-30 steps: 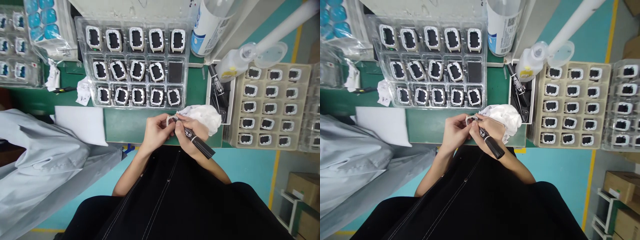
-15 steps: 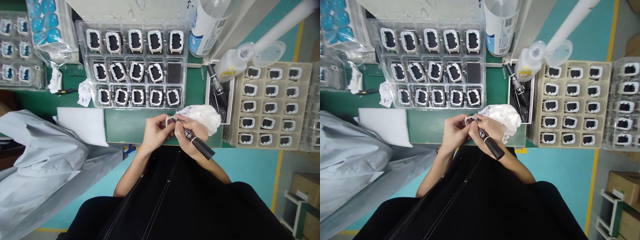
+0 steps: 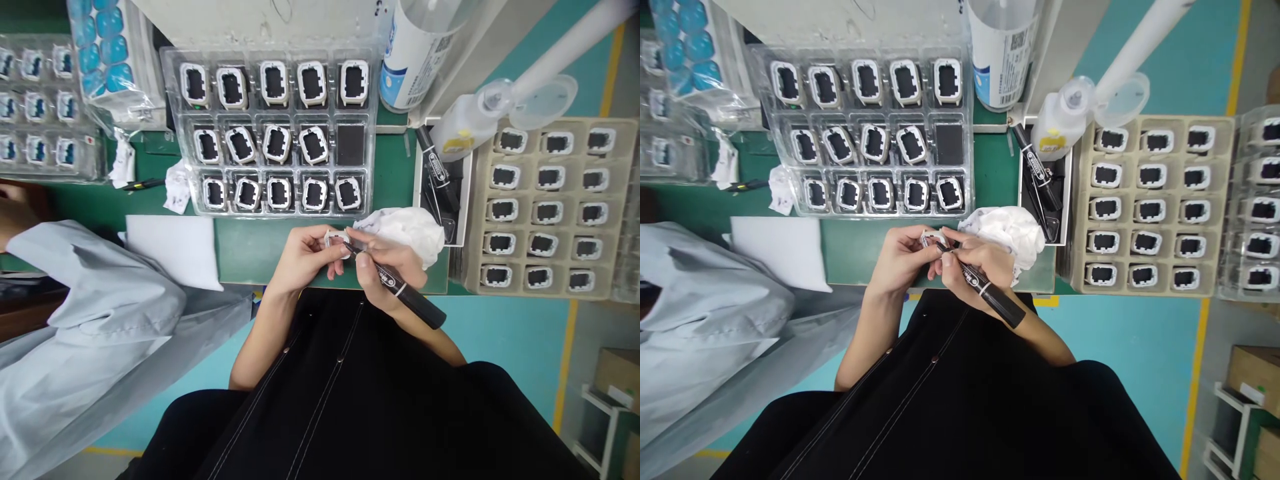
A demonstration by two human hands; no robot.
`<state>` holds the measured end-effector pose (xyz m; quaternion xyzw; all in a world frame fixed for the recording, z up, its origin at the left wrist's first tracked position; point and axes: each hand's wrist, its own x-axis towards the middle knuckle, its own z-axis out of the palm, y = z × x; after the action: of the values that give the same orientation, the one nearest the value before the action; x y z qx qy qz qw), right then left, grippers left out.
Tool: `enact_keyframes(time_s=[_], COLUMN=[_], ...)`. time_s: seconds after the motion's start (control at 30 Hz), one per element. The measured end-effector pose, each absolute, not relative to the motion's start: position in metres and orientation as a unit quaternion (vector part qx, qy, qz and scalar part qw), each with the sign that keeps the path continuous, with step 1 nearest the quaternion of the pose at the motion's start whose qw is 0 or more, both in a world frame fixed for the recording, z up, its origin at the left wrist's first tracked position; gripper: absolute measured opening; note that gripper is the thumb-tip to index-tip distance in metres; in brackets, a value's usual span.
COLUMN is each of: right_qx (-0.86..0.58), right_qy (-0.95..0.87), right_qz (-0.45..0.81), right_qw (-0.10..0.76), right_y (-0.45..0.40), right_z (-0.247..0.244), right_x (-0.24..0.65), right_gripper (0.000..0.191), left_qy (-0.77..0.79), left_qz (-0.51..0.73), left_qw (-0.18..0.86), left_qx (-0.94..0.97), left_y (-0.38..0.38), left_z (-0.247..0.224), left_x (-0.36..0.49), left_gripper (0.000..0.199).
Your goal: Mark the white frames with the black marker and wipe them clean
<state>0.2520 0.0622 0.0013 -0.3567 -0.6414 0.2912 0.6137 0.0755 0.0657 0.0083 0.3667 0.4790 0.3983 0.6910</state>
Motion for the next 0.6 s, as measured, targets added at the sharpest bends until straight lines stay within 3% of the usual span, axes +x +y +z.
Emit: enact_keyframes(time_s=[0.3, 0.6], right_qx=[-0.324, -0.408], right_qy=[-0.647, -0.631], right_qz=[0.293, 0.335], right_qw=[0.625, 0.569], right_y=[0.064, 0.054], right_z=[-0.002, -0.008], right_x=[0.249, 0.252], right_gripper=[0.015, 0.017], left_qy=[0.471, 0.519], left_qz=[0.416, 0.399], left_qw=[0.692, 0.674], left_qx=[0.355, 0.341], left_y=[0.065, 0.065], left_z=[0.003, 0.013], left_x=[0.075, 0.081], left_gripper=[0.051, 0.048])
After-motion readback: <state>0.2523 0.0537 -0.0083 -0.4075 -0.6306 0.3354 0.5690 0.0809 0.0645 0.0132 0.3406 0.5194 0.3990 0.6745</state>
